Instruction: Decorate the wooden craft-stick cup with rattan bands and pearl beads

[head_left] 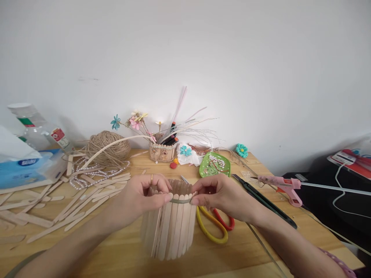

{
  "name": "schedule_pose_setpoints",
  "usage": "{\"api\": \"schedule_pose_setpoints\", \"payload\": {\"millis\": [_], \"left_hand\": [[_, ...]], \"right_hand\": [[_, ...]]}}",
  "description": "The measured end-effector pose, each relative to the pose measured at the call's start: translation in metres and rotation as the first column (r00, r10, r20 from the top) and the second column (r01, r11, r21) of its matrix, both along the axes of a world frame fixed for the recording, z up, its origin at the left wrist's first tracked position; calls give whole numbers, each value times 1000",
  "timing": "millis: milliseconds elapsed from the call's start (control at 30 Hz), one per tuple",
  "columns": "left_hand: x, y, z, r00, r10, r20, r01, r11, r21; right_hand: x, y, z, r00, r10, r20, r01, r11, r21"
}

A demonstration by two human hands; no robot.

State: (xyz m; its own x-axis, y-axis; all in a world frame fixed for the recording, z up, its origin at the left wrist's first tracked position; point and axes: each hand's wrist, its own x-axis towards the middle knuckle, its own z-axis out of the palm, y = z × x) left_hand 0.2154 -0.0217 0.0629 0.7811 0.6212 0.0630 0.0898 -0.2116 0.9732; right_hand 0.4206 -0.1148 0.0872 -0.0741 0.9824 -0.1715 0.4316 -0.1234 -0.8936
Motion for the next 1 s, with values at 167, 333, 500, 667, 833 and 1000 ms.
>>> {"api": "schedule_pose_setpoints", "payload": {"millis": [167,333,500,667,833,1000], "left_hand": [[-2,4,0,998,-60,30,60,998,-22],[-3,2,9,994,-80,73,86,993,-85],[-3,3,12,995,-87,-41,89,995,41],[-5,7,7,993,-24,-116,45,981,187],[-2,5,3,987,22,-160,45,914,404],[2,-4,1,979,147,-139,-24,769,639]], "right_hand": [[1,1,-1,1000,-11,6,11,1000,-4],[2,0,-2,1000,-4,31,4,1000,6],[4,0,-3,999,-3,37,3,1000,-15],[6,3,-5,999,-9,50,10,1000,-18],[6,5,-7,998,5,70,-6,1000,8],[6,6,-6,997,-3,79,2,1000,14]]}}
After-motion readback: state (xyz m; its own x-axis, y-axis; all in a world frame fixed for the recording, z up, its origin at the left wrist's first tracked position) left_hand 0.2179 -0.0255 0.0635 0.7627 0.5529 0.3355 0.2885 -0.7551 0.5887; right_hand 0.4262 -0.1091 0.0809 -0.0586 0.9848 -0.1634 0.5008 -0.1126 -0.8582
